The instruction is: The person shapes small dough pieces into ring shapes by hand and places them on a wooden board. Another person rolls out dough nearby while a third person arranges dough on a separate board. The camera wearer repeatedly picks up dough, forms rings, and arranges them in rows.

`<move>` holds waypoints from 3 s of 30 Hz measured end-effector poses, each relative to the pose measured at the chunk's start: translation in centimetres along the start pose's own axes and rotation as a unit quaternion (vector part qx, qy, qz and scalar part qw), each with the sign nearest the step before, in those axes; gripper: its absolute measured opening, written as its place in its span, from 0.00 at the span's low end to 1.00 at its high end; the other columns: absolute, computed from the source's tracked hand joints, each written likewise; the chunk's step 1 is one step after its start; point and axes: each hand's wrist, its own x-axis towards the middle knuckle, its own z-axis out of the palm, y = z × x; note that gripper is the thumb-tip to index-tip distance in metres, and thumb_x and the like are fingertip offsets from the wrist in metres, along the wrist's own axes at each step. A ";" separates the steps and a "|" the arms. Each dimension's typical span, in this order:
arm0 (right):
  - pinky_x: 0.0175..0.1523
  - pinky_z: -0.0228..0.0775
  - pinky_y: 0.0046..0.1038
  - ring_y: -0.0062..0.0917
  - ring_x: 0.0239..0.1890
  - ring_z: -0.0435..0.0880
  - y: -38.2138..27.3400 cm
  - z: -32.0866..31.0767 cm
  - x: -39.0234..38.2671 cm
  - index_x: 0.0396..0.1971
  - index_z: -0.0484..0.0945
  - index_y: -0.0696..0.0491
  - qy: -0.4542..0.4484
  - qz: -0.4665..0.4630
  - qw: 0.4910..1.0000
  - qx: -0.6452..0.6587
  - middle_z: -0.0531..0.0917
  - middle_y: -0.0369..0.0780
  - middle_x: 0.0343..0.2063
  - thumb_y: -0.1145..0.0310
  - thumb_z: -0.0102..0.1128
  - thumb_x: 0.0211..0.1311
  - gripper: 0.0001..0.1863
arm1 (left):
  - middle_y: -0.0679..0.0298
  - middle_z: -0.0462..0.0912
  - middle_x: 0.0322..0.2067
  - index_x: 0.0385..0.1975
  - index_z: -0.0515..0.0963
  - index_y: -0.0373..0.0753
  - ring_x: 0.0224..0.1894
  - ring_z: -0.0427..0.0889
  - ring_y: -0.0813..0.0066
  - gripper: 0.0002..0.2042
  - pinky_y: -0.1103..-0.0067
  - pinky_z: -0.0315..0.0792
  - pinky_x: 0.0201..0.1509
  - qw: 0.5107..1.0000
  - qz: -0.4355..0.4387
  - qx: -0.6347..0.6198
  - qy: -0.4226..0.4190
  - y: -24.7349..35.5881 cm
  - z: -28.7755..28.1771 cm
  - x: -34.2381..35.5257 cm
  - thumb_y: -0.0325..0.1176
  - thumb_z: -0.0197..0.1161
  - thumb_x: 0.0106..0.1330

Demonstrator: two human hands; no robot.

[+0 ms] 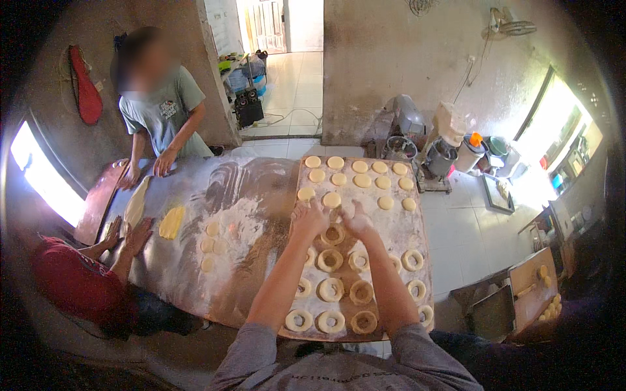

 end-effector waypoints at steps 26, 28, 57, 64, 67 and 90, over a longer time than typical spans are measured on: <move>0.43 0.74 0.36 0.40 0.39 0.83 -26.4 29.7 -8.6 0.43 0.74 0.57 -0.129 -0.186 0.968 -0.109 0.82 0.46 0.37 0.58 0.63 0.58 0.20 | 0.38 0.81 0.34 0.48 0.71 0.30 0.37 0.80 0.37 0.14 0.56 0.73 0.40 0.947 -0.092 -0.251 0.177 -33.3 -8.4 -13.6 0.32 0.52 0.67; 0.42 0.74 0.32 0.32 0.36 0.82 -27.9 27.4 -10.0 0.43 0.71 0.57 -0.208 -0.135 0.969 0.018 0.81 0.43 0.34 0.64 0.64 0.57 0.19 | 0.40 0.81 0.34 0.46 0.72 0.28 0.35 0.83 0.44 0.14 0.62 0.75 0.39 0.940 -0.076 -0.258 0.210 -34.4 -9.3 -14.2 0.32 0.54 0.67; 0.30 0.58 0.21 0.14 0.24 0.65 -24.2 14.3 -12.1 0.66 0.57 0.48 -0.152 -0.226 0.879 0.392 0.67 0.31 0.19 0.43 0.41 0.70 0.33 | 0.71 0.68 0.20 0.47 0.67 0.40 0.19 0.65 0.80 0.18 0.77 0.62 0.24 0.709 0.138 -0.679 0.128 -21.4 -6.2 -11.1 0.47 0.39 0.76; 0.36 0.68 0.25 0.21 0.30 0.73 -17.9 6.2 -13.1 0.63 0.59 0.51 -0.121 -0.082 0.743 0.654 0.74 0.37 0.28 0.40 0.37 0.69 0.34 | 0.65 0.73 0.26 0.38 0.72 0.38 0.27 0.69 0.76 0.14 0.75 0.68 0.33 0.712 0.103 -0.681 0.137 -13.9 -1.7 -9.2 0.39 0.41 0.76; 0.39 0.74 0.26 0.25 0.33 0.78 -14.9 2.9 -13.1 0.62 0.59 0.49 -0.102 -0.087 0.678 0.723 0.77 0.40 0.33 0.38 0.35 0.69 0.34 | 0.58 0.78 0.28 0.39 0.73 0.37 0.30 0.77 0.67 0.15 0.70 0.71 0.35 0.855 0.127 -0.476 0.162 -7.5 -2.2 -10.3 0.40 0.41 0.75; 0.68 0.53 0.35 0.49 0.64 0.65 0.2 -7.9 -2.2 0.68 0.46 0.59 -0.041 0.168 0.976 0.132 0.68 0.60 0.59 0.37 0.45 0.63 0.47 | 0.38 0.64 0.61 0.68 0.54 0.43 0.64 0.63 0.40 0.32 0.54 0.56 0.66 0.998 0.049 -0.023 0.041 7.1 5.3 0.6 0.58 0.33 0.72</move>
